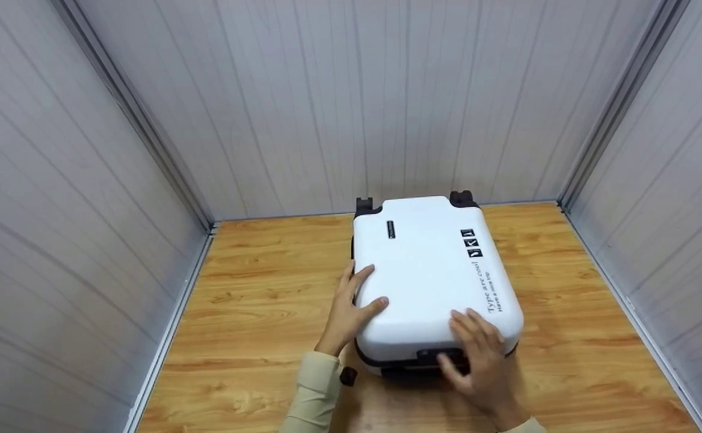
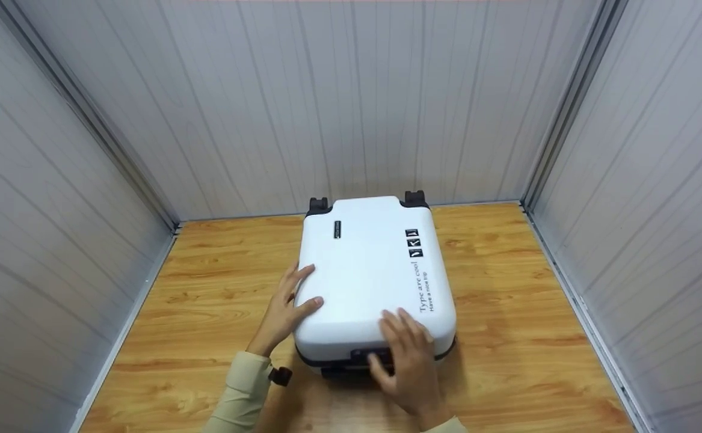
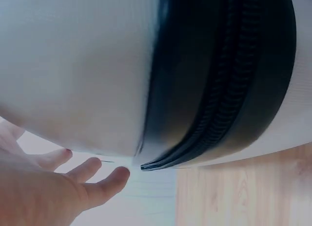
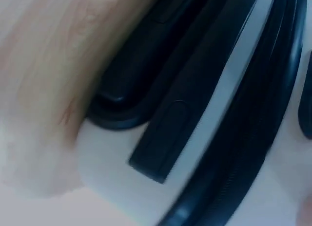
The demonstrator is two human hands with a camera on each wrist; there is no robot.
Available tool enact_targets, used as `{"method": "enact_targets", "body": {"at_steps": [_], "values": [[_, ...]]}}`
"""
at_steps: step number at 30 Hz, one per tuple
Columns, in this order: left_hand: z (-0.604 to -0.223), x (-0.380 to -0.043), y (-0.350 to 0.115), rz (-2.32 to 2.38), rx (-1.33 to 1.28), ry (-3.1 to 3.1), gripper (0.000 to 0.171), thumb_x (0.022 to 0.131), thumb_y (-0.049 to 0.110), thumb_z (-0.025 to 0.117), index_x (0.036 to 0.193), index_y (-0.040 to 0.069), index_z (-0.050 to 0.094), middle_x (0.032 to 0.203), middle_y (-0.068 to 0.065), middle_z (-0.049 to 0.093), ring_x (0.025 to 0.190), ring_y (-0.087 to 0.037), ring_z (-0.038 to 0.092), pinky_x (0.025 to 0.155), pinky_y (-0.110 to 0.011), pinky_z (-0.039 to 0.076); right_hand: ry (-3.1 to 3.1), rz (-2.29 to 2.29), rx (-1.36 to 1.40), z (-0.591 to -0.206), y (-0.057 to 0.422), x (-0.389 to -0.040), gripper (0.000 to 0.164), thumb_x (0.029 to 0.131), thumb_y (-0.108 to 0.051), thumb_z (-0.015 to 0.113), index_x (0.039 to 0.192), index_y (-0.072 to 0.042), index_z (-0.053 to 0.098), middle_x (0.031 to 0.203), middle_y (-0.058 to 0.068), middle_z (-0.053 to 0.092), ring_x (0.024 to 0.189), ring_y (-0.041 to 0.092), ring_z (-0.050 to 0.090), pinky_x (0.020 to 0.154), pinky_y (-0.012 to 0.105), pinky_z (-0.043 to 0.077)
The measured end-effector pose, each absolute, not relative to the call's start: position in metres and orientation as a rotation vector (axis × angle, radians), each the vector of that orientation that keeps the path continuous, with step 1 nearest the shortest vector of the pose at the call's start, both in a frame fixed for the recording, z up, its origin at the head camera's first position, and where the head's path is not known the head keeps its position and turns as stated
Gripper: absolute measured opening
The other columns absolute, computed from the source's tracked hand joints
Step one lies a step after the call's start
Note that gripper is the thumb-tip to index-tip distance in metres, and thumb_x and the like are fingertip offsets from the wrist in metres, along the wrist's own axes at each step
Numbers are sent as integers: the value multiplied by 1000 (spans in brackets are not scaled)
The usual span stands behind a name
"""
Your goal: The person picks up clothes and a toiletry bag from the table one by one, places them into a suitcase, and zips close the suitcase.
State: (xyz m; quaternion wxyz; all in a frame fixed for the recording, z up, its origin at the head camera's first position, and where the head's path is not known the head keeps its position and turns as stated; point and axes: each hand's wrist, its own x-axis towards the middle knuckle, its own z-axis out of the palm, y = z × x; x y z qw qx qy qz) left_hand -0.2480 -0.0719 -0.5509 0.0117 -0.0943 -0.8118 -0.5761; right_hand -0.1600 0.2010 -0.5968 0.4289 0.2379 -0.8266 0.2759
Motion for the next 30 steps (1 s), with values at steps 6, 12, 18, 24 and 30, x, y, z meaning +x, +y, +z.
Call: {"method": "enact_targets", "body": {"at_steps": [6,12,18,24,30], "values": [[-543,-242,-64,-1532,-464,-2522,39,91,40,73,129,28,71,168,-9,32,155,-41,22,119,-70,21,-1894,957,218,-601,231,-166,41,85,-6,61,122,12,63,131,32,59,125,27,49,115,25,23],[-535,-229,-44,-1008,-712,-2487,27,98,13,60,112,27,78,147,-6,61,148,-36,43,119,-69,25,-1960,1176,-41,-606,260,-171,32,101,3,44,129,13,57,127,31,56,119,11,49,102,13,34],[-537,-217,-28,-539,-773,-2522,44,94,62,60,129,36,70,147,-5,61,143,-36,49,114,-69,35,-2267,1289,-249,-616,280,-166,35,109,-8,40,136,8,55,132,26,59,110,-12,42,93,10,34],[-539,-212,-24,-315,-737,-2620,98,64,97,54,148,46,51,160,-8,47,150,-42,38,109,-78,31,-2425,1537,-200,-626,293,-163,43,112,-16,32,146,7,46,143,22,52,112,-25,37,91,1,37],[-539,-211,-22,-246,-675,-2668,111,56,100,56,153,48,43,162,-8,43,151,-45,34,106,-79,33,-2394,1683,-144,-629,300,-164,39,112,-18,33,139,5,49,107,-7,58,87,-2,58,74,21,53]]}}
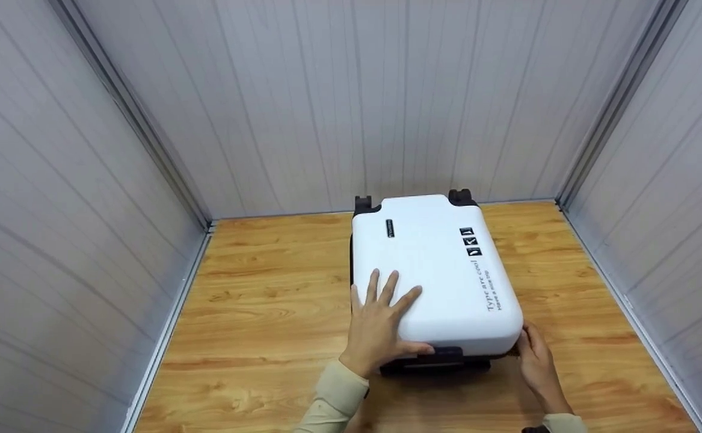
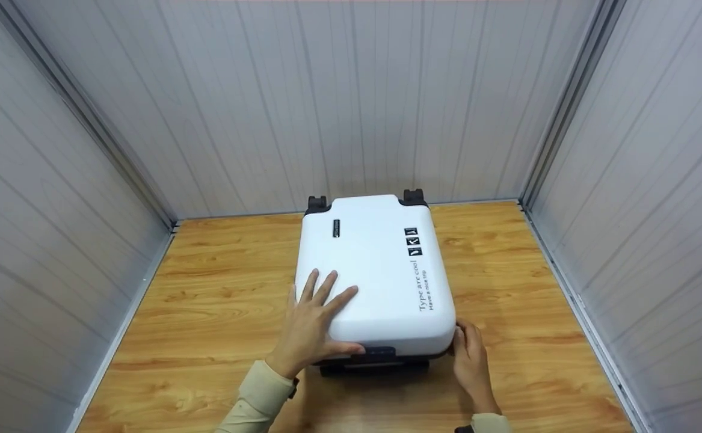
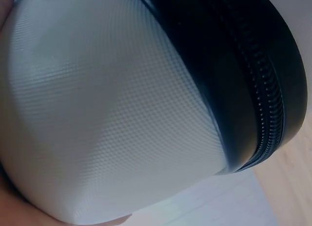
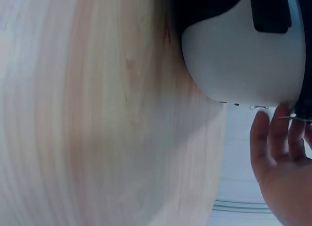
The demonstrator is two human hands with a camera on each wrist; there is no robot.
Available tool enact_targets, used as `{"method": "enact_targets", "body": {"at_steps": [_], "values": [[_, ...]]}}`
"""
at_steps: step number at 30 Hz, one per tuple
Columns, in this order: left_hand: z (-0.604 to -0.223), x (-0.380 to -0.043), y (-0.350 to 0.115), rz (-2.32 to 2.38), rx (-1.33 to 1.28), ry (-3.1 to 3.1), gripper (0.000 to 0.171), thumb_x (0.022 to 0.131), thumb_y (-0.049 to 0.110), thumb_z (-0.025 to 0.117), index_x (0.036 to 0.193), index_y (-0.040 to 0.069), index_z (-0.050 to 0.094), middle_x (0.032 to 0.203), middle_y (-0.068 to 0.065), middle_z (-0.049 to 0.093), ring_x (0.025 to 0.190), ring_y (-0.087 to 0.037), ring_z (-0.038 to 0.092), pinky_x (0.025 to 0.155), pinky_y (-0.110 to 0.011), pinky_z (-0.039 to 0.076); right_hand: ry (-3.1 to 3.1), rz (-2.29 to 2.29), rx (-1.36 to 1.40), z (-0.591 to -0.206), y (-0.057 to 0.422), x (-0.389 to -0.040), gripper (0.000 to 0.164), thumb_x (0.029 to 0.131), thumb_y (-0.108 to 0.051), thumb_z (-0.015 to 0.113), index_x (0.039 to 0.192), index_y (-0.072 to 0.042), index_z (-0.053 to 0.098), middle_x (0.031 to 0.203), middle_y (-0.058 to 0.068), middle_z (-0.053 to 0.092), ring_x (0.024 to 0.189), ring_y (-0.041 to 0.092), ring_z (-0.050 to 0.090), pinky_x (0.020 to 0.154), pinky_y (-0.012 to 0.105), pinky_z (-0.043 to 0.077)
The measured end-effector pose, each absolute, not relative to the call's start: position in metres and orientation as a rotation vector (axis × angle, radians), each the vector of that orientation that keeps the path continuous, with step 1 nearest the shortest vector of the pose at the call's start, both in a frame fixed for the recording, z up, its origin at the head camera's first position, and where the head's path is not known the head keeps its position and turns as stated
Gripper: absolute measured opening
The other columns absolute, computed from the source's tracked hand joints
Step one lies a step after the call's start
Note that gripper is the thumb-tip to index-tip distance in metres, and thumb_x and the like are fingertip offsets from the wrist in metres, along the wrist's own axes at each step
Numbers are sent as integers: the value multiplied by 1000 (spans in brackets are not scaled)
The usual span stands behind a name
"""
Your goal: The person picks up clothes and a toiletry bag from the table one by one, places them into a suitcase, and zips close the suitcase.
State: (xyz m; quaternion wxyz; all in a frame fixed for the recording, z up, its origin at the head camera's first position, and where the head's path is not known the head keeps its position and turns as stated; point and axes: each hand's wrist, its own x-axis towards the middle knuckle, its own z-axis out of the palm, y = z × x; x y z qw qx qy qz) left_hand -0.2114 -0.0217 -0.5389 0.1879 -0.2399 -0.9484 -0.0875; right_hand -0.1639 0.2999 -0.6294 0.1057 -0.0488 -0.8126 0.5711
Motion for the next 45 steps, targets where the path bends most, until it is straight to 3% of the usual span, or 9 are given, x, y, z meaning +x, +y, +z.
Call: {"method": "enact_targets", "body": {"at_steps": [4,7,13,18,23,28,32,35,45], "values": [[-538,-211,-20,-235,-660,-2671,109,57,100,57,152,47,44,161,-8,44,150,-47,35,105,-79,35,-2403,1794,-189,-629,302,-164,36,113,-21,30,134,2,47,77,-2,49,61,9,46,57,25,45],[-538,-212,-20,-235,-661,-2674,108,58,100,57,151,47,46,161,-8,45,150,-47,35,105,-80,35,-2422,1843,-248,-629,304,-163,34,113,-21,29,133,1,46,71,0,43,56,7,39,53,23,40],[-536,-211,-19,-223,-679,-2659,107,59,96,63,150,42,49,158,-13,48,147,-48,38,110,-75,34,-2489,1738,-286,-628,307,-163,31,112,-20,37,130,0,53,76,2,48,60,8,45,55,23,43],[-531,-204,-7,-187,-713,-2652,101,65,83,70,150,31,51,157,-13,49,147,-38,43,117,-64,33,-2566,1556,-279,-629,310,-163,25,111,-20,41,116,-3,58,78,9,54,62,11,49,56,25,45],[-531,-199,12,-121,-762,-2648,92,74,83,63,153,36,47,158,-9,47,148,-34,43,118,-62,34,-2632,1375,-271,-633,313,-164,21,110,-16,42,107,-3,58,87,14,59,73,11,52,64,24,45],[-535,-200,27,-39,-691,-2668,108,65,99,51,156,42,39,160,-13,44,150,-39,39,118,-64,33,-2627,1193,-178,-636,312,-164,19,108,-9,45,99,-4,61,95,14,69,84,15,61,72,27,50],[-534,-202,34,10,-613,-2718,121,57,105,46,159,42,31,163,-17,39,152,-40,35,120,-63,30,-2616,1041,-101,-639,310,-163,19,106,-4,48,98,-2,65,100,17,76,94,31,73,77,42,59],[-532,-202,37,19,-568,-2752,124,55,107,44,160,43,29,163,-19,38,153,-40,33,121,-61,28,-2632,980,-54,-639,311,-162,17,105,-1,50,100,-2,65,100,18,77,96,39,74,76,48,59],[-532,-204,39,11,-581,-2735,122,57,106,44,159,40,34,159,-22,43,149,-44,38,121,-59,32,-2603,821,49,-641,321,-158,14,94,3,67,88,-9,68,87,8,78,80,28,76,63,34,58]]}}
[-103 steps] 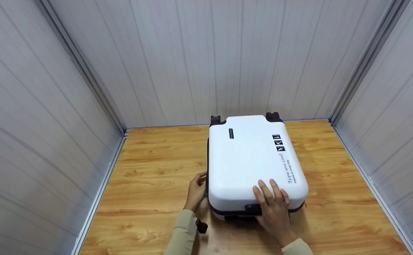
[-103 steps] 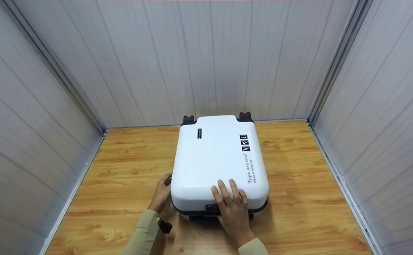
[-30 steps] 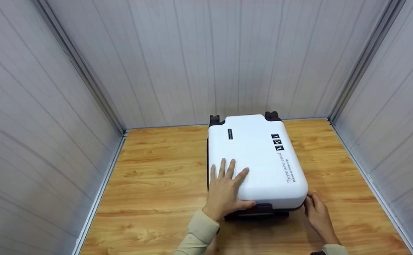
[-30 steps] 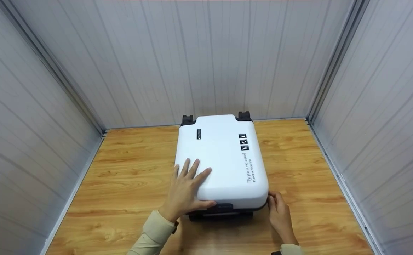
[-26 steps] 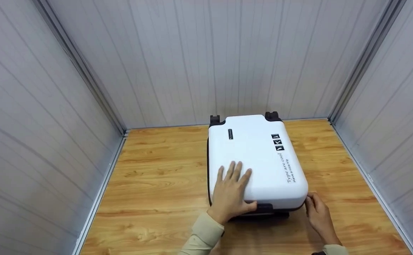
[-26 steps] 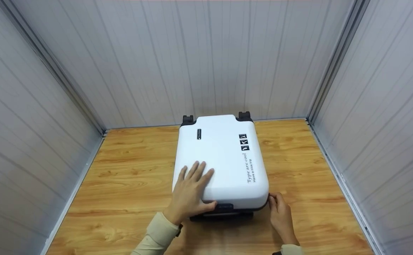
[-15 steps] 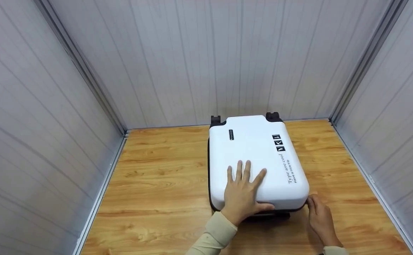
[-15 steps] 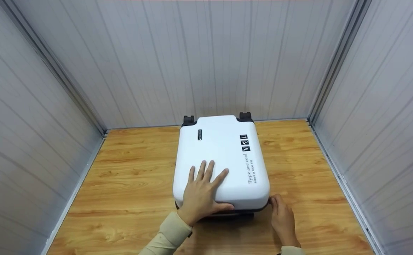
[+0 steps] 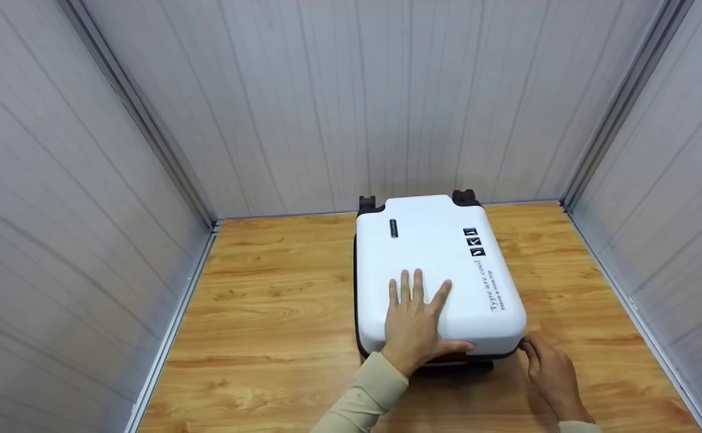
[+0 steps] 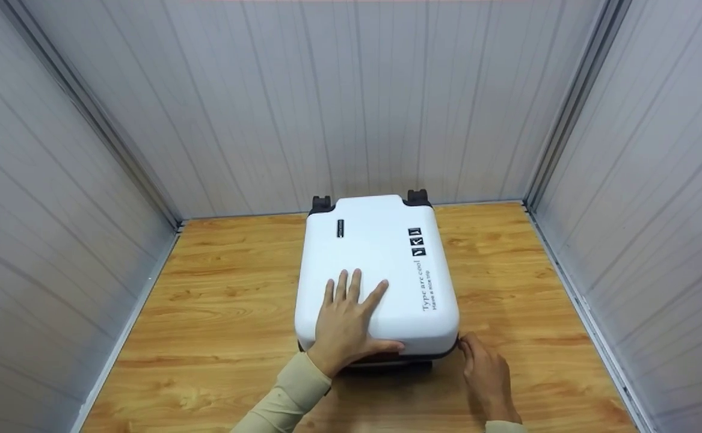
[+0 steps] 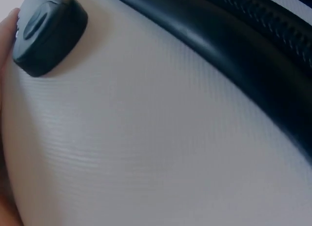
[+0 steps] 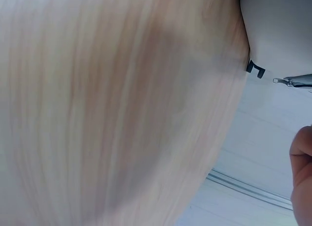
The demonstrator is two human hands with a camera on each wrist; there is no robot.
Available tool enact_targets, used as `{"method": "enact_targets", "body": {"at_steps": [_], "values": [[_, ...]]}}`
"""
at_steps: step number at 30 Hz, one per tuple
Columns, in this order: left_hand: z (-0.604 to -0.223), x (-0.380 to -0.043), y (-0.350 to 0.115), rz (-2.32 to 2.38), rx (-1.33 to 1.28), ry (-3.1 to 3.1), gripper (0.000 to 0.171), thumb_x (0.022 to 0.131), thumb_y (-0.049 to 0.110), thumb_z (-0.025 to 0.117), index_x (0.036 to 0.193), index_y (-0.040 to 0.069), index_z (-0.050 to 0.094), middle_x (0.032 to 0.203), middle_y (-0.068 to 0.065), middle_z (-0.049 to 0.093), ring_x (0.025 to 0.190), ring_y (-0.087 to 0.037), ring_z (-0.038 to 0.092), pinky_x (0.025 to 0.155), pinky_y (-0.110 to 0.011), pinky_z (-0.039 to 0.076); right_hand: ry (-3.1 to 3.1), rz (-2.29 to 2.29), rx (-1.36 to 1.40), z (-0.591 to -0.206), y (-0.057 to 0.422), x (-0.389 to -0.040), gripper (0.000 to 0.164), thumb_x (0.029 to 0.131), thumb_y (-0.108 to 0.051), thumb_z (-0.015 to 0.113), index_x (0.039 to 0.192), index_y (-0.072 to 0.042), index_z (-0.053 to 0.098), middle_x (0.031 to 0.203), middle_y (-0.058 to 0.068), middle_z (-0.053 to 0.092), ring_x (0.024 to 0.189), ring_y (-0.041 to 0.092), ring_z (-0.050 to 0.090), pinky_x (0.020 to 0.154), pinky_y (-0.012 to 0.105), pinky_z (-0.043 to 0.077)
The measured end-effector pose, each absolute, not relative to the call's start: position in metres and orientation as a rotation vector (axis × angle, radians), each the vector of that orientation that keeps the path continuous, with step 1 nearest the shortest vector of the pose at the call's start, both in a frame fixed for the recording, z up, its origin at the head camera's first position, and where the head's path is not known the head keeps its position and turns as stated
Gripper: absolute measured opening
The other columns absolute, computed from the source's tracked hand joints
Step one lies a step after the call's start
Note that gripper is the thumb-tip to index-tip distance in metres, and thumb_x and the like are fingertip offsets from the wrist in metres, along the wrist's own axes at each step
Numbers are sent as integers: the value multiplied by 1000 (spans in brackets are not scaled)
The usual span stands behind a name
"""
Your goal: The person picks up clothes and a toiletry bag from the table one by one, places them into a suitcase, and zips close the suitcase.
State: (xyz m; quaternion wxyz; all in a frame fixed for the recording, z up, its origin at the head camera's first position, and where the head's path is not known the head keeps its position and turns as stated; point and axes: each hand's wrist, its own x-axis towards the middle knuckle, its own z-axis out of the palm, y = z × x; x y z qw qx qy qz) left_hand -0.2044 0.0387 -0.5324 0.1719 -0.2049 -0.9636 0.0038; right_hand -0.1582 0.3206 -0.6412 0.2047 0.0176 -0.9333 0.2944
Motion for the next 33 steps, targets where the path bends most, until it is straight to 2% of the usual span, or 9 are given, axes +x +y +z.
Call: {"method": "enact_targets", "body": {"at_steps": [7,14,20,33], "values": [[-532,-205,39,7,-563,-2753,121,56,106,44,158,41,35,160,-21,43,149,-43,38,121,-59,32,-2566,755,103,-642,319,-156,16,92,5,69,86,-10,70,85,6,77,77,29,75,61,39,56],[-532,-205,39,-34,-556,-2760,120,56,106,46,157,42,37,160,-21,42,149,-43,38,121,-59,31,-2507,705,162,-644,319,-152,21,87,9,70,82,-11,67,79,3,72,68,23,70,55,34,52],[-533,-206,40,-17,-556,-2715,121,54,107,45,156,41,41,157,-20,47,147,-43,43,119,-60,34,-2402,649,257,-647,319,-149,23,83,12,72,80,-9,65,74,3,69,64,22,69,51,34,52],[-534,-206,40,-31,-551,-2712,122,52,107,47,155,41,42,156,-22,47,146,-43,43,119,-61,34,-2430,637,207,-646,305,-136,23,82,10,75,80,-10,65,73,0,68,63,13,66,50,29,50]]}}
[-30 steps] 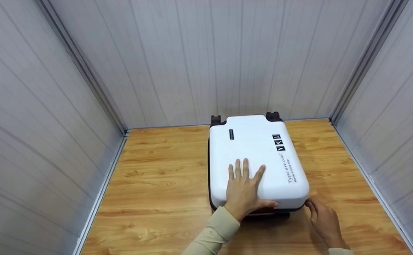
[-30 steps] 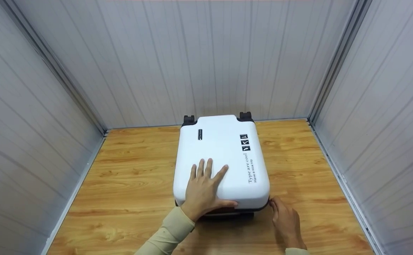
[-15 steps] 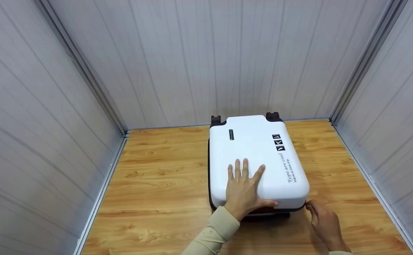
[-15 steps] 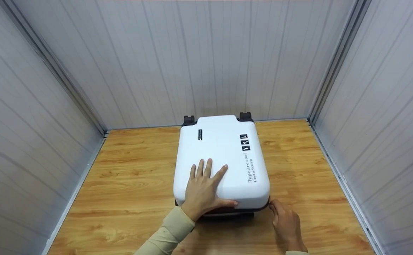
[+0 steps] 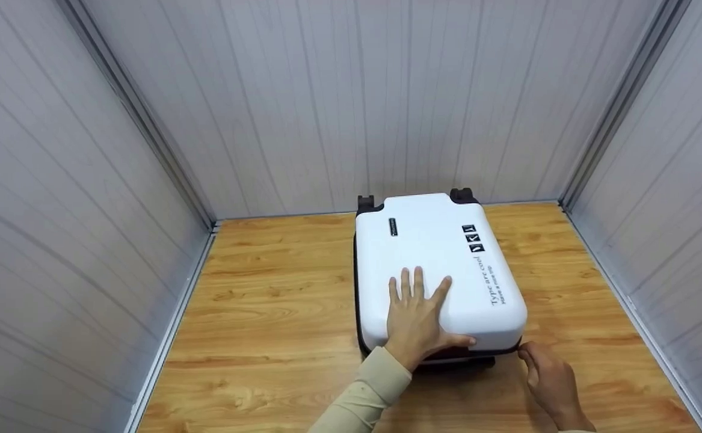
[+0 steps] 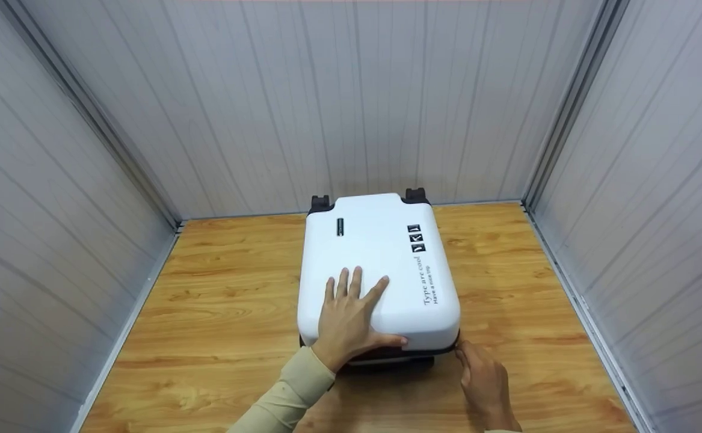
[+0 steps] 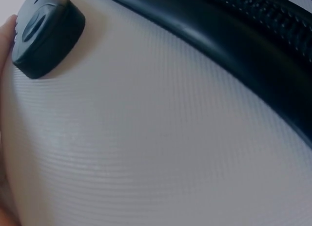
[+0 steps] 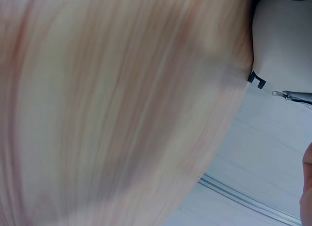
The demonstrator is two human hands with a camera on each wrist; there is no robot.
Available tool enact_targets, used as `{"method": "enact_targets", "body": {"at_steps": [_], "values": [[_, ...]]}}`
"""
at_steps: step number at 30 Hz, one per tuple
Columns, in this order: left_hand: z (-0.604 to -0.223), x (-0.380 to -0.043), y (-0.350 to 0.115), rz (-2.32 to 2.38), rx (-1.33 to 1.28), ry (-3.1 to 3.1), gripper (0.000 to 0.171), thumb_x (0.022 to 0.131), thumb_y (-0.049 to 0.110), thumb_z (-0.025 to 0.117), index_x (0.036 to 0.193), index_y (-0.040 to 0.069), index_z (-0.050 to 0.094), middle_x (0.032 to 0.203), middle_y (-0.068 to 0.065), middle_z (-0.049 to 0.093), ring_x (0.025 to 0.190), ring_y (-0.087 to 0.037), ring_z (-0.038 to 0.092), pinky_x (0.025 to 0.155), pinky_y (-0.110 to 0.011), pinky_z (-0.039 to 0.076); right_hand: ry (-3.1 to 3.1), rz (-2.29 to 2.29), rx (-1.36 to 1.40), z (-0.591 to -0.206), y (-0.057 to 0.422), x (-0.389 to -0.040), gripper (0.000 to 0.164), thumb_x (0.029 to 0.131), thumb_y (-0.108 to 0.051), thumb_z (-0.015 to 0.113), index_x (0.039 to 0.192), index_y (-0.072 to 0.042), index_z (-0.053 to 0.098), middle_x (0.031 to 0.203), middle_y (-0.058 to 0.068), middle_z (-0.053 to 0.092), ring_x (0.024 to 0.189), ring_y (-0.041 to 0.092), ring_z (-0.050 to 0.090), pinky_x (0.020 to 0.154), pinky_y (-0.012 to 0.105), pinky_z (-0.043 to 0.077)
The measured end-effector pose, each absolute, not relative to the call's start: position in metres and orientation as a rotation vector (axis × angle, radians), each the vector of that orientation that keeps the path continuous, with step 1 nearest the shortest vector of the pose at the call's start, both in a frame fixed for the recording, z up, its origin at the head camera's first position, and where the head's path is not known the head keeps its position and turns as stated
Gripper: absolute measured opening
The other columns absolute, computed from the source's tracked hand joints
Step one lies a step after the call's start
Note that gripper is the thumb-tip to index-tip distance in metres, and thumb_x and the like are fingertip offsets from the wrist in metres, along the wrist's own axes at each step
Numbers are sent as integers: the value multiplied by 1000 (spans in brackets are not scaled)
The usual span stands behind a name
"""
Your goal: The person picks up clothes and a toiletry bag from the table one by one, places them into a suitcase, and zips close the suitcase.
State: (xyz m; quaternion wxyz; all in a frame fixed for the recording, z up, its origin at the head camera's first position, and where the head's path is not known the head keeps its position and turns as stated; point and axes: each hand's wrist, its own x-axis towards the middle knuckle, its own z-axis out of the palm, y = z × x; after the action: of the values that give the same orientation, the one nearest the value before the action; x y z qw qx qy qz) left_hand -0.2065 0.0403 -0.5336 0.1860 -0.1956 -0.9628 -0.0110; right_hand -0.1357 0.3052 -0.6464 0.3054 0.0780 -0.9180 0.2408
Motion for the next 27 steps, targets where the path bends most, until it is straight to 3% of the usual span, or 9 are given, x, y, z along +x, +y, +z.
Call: {"method": "enact_targets", "body": {"at_steps": [11,27], "values": [[-535,-212,48,-60,-534,-2714,121,51,106,50,154,41,44,156,-22,48,145,-43,44,118,-60,35,-2456,639,139,-647,302,-135,19,84,7,74,80,-9,65,70,3,68,58,8,59,47,28,44],[-535,-217,49,-50,-513,-2710,121,53,105,49,154,40,43,155,-23,48,145,-45,44,118,-61,35,-2363,591,135,-650,285,-140,18,83,8,73,79,-6,61,66,5,60,54,24,57,43,36,38]]}}
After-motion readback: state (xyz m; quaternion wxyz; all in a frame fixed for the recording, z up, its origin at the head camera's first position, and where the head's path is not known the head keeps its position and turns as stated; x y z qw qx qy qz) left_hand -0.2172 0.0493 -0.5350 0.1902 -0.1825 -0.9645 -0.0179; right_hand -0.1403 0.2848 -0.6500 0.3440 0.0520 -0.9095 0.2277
